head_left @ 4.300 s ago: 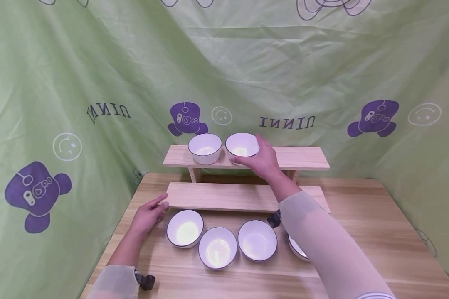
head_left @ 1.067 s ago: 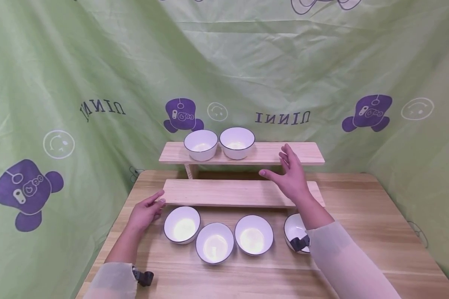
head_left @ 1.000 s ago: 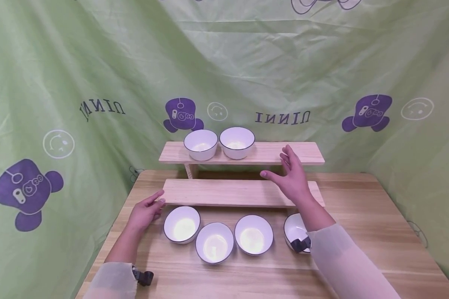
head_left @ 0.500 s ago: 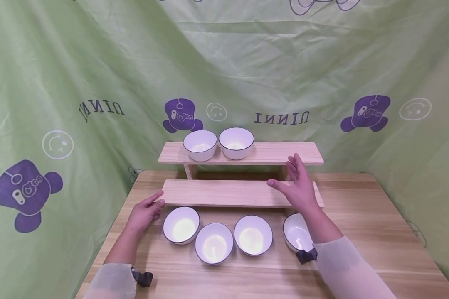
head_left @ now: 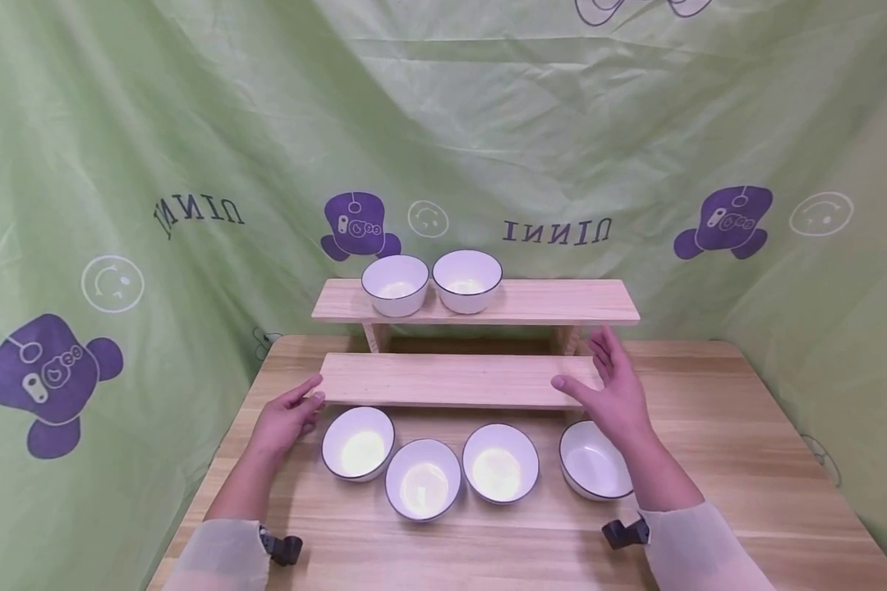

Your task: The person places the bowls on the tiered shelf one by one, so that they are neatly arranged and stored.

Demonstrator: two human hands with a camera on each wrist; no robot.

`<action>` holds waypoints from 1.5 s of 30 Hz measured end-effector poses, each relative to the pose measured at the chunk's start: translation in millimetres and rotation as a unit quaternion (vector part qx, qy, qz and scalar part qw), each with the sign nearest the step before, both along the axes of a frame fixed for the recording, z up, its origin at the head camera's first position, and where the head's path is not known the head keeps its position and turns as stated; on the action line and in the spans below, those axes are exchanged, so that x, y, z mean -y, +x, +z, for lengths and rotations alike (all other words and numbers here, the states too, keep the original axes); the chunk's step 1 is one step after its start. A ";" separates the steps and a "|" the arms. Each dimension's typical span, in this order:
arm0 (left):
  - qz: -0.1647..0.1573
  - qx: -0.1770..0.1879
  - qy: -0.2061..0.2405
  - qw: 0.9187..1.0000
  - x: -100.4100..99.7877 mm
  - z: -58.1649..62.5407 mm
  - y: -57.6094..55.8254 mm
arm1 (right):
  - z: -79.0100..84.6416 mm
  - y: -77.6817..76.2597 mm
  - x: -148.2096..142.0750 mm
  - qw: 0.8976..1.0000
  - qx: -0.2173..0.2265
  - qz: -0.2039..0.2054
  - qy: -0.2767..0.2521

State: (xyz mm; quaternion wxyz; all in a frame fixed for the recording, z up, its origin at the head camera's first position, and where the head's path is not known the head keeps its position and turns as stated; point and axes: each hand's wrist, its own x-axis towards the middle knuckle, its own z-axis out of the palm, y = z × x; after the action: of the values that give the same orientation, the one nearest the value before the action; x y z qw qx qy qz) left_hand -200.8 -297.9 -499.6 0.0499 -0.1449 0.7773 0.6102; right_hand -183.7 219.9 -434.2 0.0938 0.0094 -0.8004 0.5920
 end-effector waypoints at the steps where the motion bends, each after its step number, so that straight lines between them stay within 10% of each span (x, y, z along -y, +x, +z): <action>1: 0.000 -0.002 0.000 1.000 -0.1 0.0 0.0 | -1.0 2.2 -1.2 1.000 0.000 -0.001 0.003; 45: -0.009 -0.006 0.015 1.000 0.8 0.5 0.8 | -51.5 63.4 -46.2 0.995 0.037 0.020 0.088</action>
State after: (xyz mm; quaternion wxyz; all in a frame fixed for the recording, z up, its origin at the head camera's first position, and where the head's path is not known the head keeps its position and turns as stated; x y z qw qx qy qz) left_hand -200.0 -298.7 -499.1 0.0530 -0.1337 0.7695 0.6222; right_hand -120.3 266.0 -485.8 0.0517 0.0116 -0.8521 0.5206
